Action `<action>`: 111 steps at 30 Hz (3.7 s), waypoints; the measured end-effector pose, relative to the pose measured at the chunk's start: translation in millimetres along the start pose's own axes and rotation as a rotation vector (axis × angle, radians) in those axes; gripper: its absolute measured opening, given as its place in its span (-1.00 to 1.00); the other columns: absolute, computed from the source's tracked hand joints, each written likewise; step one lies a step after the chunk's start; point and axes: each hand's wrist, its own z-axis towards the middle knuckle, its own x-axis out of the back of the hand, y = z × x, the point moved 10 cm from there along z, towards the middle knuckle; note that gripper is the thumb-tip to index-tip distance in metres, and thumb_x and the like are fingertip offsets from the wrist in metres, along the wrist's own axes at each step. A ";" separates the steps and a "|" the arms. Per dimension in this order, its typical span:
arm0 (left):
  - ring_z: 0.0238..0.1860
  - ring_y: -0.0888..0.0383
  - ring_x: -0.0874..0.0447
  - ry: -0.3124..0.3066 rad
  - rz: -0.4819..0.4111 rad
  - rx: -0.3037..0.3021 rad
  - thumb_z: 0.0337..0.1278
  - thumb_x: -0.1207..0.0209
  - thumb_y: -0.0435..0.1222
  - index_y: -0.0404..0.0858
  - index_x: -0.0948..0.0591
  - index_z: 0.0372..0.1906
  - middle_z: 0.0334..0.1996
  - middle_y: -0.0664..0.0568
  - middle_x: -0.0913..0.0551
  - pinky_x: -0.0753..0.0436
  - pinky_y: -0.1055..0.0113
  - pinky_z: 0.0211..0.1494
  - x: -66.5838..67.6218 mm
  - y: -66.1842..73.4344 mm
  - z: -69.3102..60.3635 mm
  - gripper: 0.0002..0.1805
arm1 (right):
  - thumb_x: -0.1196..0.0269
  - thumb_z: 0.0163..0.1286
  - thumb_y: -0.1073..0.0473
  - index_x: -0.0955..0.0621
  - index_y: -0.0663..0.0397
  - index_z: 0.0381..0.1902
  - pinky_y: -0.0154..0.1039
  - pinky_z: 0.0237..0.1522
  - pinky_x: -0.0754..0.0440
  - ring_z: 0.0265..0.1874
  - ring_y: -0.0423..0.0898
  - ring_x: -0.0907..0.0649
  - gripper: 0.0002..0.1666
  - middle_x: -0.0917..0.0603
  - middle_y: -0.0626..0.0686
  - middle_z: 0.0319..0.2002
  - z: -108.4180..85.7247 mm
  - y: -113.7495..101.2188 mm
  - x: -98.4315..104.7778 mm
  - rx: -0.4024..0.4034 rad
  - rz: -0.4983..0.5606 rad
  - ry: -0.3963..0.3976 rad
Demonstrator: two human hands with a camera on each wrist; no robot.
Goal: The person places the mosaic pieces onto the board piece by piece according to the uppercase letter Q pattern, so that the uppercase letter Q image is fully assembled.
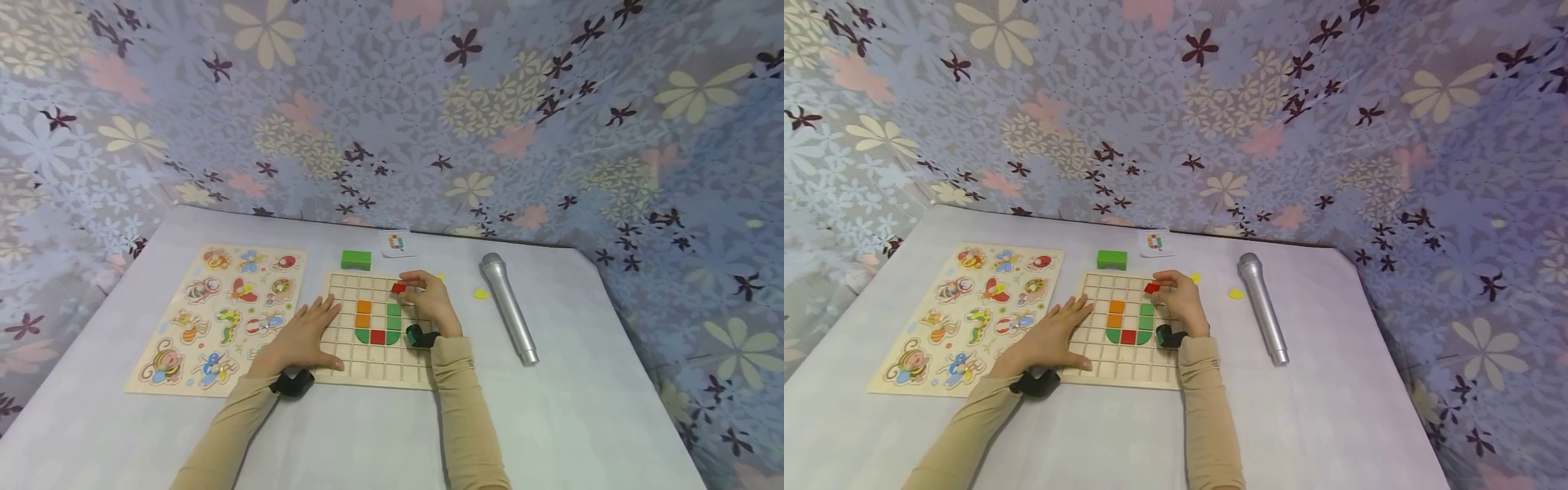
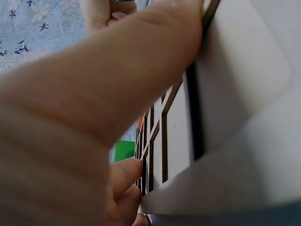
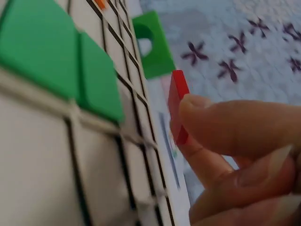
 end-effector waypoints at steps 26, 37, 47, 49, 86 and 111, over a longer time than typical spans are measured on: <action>0.55 -0.23 0.14 -0.004 -0.007 0.016 -0.27 -0.44 0.18 -0.33 -0.12 0.50 0.55 -0.22 0.04 0.03 -0.16 0.56 -1.0 0.1 0.0 0.25 | -0.32 0.16 0.45 -0.64 0.11 0.03 -0.32 -0.12 -0.62 0.08 0.06 -0.66 -0.56 -0.72 0.14 0.00 11.3 -5.2 -39.0 0.062 -0.083 -0.042; 0.56 -0.22 0.14 -0.009 -0.007 0.019 -0.26 -0.43 0.18 -0.32 -0.11 0.50 0.55 -0.22 0.05 0.04 -0.16 0.56 0.1 -0.4 0.7 0.24 | -0.27 0.31 0.29 -0.59 0.14 0.13 -0.05 0.11 -0.61 0.14 0.11 -0.61 -0.59 -0.67 0.20 0.08 9.8 2.0 3.8 0.052 0.007 0.093; 0.56 -0.20 0.16 -0.018 -0.006 0.014 -0.26 -0.43 0.19 -0.30 -0.11 0.51 0.55 -0.19 0.07 0.06 -0.15 0.57 -3.9 1.3 5.3 0.25 | -0.24 0.34 0.31 -0.48 0.18 0.25 -0.48 -0.14 -0.55 0.15 0.04 -0.59 -0.50 -0.60 0.19 0.19 2.7 57.9 85.0 -0.080 0.254 0.416; 0.56 -0.20 0.17 -0.018 -0.009 0.013 -0.26 -0.43 0.18 -0.30 -0.11 0.51 0.56 -0.19 0.07 0.07 -0.14 0.57 -4.6 2.0 6.1 0.24 | -0.24 0.33 0.32 -0.48 0.19 0.25 -0.46 -0.11 -0.54 0.18 0.03 -0.58 -0.48 -0.59 0.20 0.21 5.1 64.5 87.5 -0.092 0.254 0.416; 0.55 -0.24 0.15 -0.010 -0.007 0.022 -0.25 -0.42 0.19 -0.32 -0.11 0.50 0.55 -0.22 0.05 0.04 -0.18 0.55 1.3 -0.6 -3.5 0.24 | -0.33 0.25 0.30 -0.67 0.21 -0.02 -0.49 -0.25 -0.55 -0.19 -0.15 -0.68 -0.68 -0.74 0.22 -0.07 -3.4 51.1 63.5 -0.123 0.034 0.282; 0.55 -0.23 0.14 -0.016 -0.005 0.017 -0.23 -0.42 0.18 -0.32 -0.12 0.50 0.55 -0.22 0.04 0.04 -0.17 0.56 1.6 2.3 -1.6 0.22 | -0.34 0.27 0.19 -0.73 0.12 -0.23 -0.27 -0.28 -0.60 -0.29 0.04 -0.70 -0.85 -0.76 0.18 -0.29 -2.7 0.3 13.2 0.000 -0.141 0.221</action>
